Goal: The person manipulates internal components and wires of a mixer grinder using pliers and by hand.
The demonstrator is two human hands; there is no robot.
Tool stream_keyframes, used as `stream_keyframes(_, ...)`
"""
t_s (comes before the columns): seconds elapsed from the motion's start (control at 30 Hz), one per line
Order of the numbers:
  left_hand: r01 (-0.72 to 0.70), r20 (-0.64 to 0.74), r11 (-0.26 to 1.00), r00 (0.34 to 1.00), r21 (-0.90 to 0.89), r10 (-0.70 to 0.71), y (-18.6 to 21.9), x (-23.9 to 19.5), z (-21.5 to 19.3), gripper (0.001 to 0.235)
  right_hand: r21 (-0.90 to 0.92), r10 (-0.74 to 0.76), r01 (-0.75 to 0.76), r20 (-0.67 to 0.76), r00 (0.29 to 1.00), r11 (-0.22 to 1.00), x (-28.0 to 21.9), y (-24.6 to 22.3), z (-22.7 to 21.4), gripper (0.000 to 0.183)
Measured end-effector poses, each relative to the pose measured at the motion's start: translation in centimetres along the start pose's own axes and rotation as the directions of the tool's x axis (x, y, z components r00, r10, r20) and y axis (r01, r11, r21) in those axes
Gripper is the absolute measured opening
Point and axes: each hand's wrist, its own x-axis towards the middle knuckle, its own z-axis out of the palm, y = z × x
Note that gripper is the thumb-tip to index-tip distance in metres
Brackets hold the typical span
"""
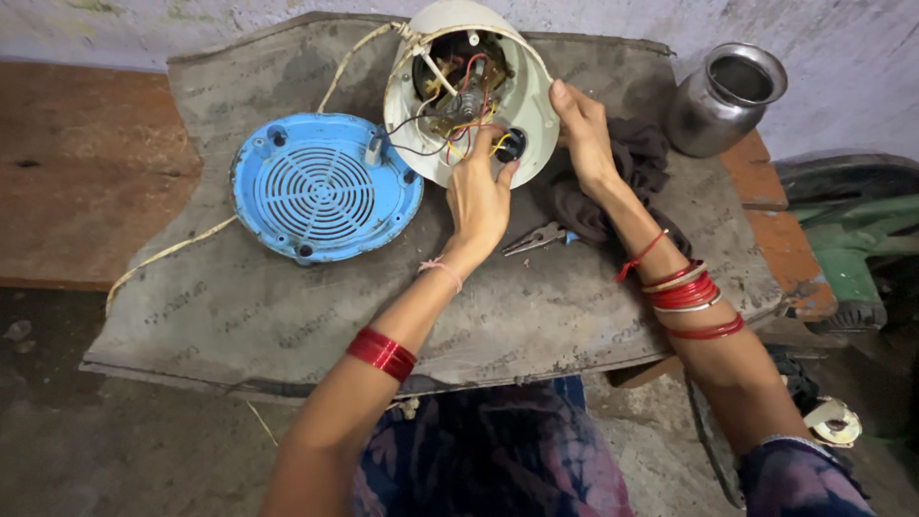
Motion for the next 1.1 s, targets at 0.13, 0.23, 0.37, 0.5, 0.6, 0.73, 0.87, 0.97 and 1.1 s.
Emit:
stream_keyframes(0.13, -0.041, 0.016, 0.997, 0.999, 0.07, 0.04, -0.1, -0.3, -0.3, 0.044, 0.007, 0.024, -0.024, -0.006, 1.0, 1.0, 0.2, -0.1, 0.0, 0.065)
stream_keyframes(0.23, -0.022, 0.076, 0.985, 0.997, 0.169, 0.009, -0.1, -0.3, -0.7, 0.038, 0.045, 0.031, -0.032, 0.006, 0.999, 0.998, 0.2, 0.1, -0.1, 0.063)
stream_keyframes(0.37, -0.07, 0.122, 0.958, 0.992, 0.278, 0.037, 0.2, -0.2, -0.6, 0.033, 0.057, 0.061, -0.061, 0.009, 0.998, 0.997, 0.2, 0.2, -0.4, 0.063)
stream_keyframes(0.5, -0.065, 0.101, 0.957, 0.994, 0.282, 0.038, 0.3, 0.5, -0.3, 0.026, 0.044, 0.066, -0.066, 0.002, 0.998, 0.997, 0.2, 0.0, -0.3, 0.065)
stream_keyframes(0.6, -0.039, 0.033, 0.98, 0.999, 0.196, 0.033, 0.4, 0.8, -0.4, 0.022, 0.049, 0.075, -0.075, -0.007, 0.997, 0.996, 0.1, -0.3, -0.2, 0.068)
stream_keyframes(0.73, 0.048, 0.108, 0.986, 0.992, 0.158, -0.065, 0.3, 0.8, -0.9, 0.027, 0.089, 0.043, -0.05, 0.081, 0.996, 0.995, -0.2, -0.8, -0.3, 0.07)
stream_keyframes(0.87, -0.021, 0.137, 0.981, 0.991, 0.192, -0.006, 0.5, 0.6, -1.3, 0.034, 0.036, -0.033, 0.027, 0.165, 0.986, 0.999, -0.2, -0.7, -0.2, 0.075)
stream_keyframes(0.97, -0.047, 0.156, 0.982, 0.988, 0.182, 0.018, 0.8, 0.3, -1.6, 0.043, 0.122, -0.142, 0.119, 0.2, 0.97, 0.985, -0.1, -0.2, 0.3, 0.078)
stream_keyframes(1.1, 0.084, 0.163, 0.994, 0.982, 0.077, -0.095, 1.3, -0.5, -3.0, 0.048, 0.108, -0.095, 0.075, 0.203, 0.975, 0.991, 0.0, -0.2, 0.1, 0.08)
